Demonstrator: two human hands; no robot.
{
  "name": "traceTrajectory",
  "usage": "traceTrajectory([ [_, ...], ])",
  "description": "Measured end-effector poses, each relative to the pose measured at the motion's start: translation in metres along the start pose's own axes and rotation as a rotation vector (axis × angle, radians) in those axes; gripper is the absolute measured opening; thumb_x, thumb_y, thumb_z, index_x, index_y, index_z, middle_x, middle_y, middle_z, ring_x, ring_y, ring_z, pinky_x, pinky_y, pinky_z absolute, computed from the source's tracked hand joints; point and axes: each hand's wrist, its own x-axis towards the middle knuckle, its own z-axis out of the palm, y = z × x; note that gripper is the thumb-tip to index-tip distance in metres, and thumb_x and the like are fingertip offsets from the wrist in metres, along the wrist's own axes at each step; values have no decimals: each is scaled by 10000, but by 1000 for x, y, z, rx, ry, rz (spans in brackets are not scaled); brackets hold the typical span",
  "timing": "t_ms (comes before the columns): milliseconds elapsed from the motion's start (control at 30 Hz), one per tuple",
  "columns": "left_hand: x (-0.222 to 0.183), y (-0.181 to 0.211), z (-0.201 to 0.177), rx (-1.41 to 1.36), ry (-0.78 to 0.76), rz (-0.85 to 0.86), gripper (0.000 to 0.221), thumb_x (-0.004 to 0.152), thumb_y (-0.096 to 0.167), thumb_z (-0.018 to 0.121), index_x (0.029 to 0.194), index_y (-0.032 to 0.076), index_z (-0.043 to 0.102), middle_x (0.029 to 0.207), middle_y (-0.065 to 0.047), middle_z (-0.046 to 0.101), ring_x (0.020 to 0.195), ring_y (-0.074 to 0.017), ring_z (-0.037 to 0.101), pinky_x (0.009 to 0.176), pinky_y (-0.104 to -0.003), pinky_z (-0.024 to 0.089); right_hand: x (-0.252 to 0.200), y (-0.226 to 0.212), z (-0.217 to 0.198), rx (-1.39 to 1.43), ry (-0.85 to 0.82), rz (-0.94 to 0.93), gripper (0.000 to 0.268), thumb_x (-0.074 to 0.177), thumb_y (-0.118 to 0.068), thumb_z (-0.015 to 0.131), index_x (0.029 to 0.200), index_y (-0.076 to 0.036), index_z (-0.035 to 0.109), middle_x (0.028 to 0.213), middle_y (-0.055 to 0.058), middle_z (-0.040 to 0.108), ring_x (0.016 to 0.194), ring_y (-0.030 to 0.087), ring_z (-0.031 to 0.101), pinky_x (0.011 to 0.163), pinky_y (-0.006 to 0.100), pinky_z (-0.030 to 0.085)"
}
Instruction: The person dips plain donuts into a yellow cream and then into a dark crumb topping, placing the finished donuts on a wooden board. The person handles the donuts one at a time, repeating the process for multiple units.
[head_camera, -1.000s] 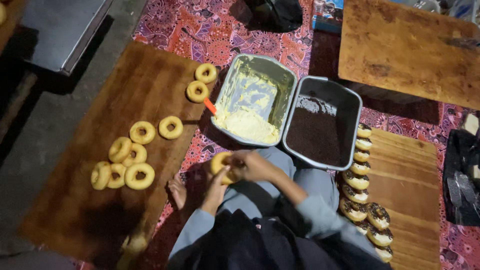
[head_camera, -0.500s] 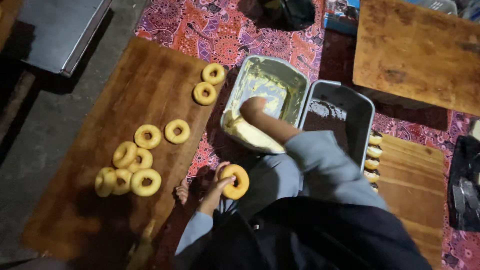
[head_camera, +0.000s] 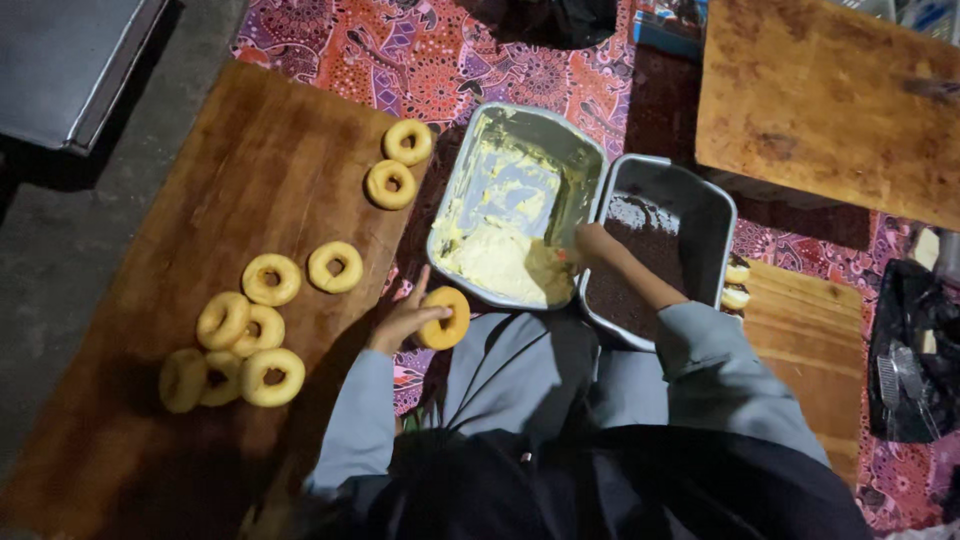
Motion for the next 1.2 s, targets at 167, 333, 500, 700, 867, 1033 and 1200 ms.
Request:
traceTrajectory([
  [167,12,-2,1,224,-91,-68,1296,703,282,849,1618,56,-40,1433,-212,555,1283,-226,585,1056,-306,457,28,-16,7,-48,-61,-143,354,714,-430,754,848,-103,742,691,245,684,646,424,690,583,509,544],
  [333,16,0,-9,385,65,73,1364,664,241,925,1627,61,-25,1503,-278,401,1387,-304,429,1102,-364,387,63,-68,-3,296,121,162,485,875,-454,746,713,2,756,709,251,685,641,390,679,615,462,538],
  [500,41,10,-29,447,0,-9,1175,572,223,859,1570,50,263,1420,-235,576,1316,-302,552,1079,-373,443,41,-82,-43,698,41,233,563,876,-521,746,797,36,775,629,173,686,561,255,695,590,404,554],
  [700,55,-14,-35,542,-72,14,1202,587,216,896,1548,-34,218,1417,-244,543,1310,-289,555,1066,-355,454,-24,-84,-72,859,120,166,373,957,-388,683,1035,-38,787,700,95,742,589,160,697,575,338,552],
  [867,52,-29,-23,453,-84,-67,1206,572,206,854,1560,-33,204,1305,-252,633,1193,-319,639,976,-370,517,-115,-79,-80,894,625,8,274,993,-281,700,1154,-70,765,990,90,770,794,181,718,686,324,576],
  [1033,48,-23,-13,599,-10,-27,1011,635,230,897,1459,-46,381,1301,-250,634,1218,-292,631,1010,-352,488,-183,-132,-66,376,627,7,367,865,-128,672,1216,-186,759,990,123,726,801,306,714,703,409,583],
  [1200,25,-25,-5,365,65,-27,1208,666,195,827,1607,96,76,1331,-215,653,1216,-270,642,1015,-358,489,-207,-160,-79,280,360,194,466,866,-120,659,1299,-276,729,935,138,701,746,357,696,658,465,567],
])
